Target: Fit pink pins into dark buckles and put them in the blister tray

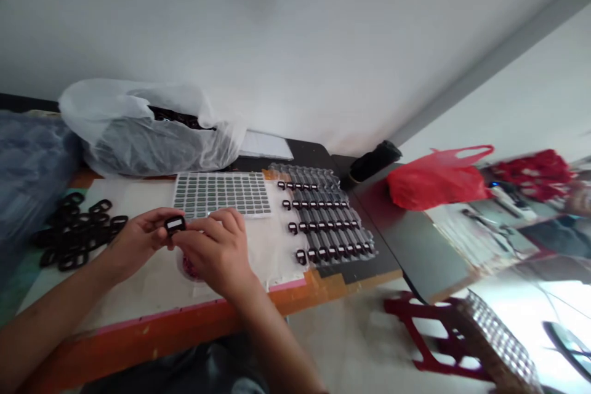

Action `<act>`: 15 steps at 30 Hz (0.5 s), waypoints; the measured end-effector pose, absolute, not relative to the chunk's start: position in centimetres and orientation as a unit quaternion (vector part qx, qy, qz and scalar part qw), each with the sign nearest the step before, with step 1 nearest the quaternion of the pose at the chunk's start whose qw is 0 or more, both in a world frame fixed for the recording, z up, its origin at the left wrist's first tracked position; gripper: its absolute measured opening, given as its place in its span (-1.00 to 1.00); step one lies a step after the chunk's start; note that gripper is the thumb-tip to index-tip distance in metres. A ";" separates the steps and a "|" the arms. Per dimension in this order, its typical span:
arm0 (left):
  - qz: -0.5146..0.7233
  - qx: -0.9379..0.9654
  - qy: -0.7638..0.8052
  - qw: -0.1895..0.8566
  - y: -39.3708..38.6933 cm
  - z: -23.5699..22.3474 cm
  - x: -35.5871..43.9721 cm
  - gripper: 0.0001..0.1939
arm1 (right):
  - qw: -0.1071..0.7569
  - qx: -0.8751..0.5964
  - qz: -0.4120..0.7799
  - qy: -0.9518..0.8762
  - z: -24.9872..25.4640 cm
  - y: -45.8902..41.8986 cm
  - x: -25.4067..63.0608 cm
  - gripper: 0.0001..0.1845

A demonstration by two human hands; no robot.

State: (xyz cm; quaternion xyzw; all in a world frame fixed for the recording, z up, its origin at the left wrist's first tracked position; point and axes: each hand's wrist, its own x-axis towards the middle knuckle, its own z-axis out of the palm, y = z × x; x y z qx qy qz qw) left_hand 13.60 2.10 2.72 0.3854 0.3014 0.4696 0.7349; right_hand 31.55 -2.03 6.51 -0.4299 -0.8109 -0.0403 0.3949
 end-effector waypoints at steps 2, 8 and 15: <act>0.469 0.378 0.307 0.737 2.1 2.9 13.5 -0.56 | 0.373 -0.441 -0.031 -0.816 6.5 -1.9 31.3 -0.89; 0.495 0.331 0.336 0.730 2.9 3.5 12.4 -0.35 | 0.420 -0.445 -0.030 -0.790 8.3 -1.5 33.5 -0.90; 0.538 0.314 0.392 0.677 4.3 4.3 11.2 -0.70 | 0.345 -0.625 -0.098 -0.694 8.2 0.6 49.5 -0.85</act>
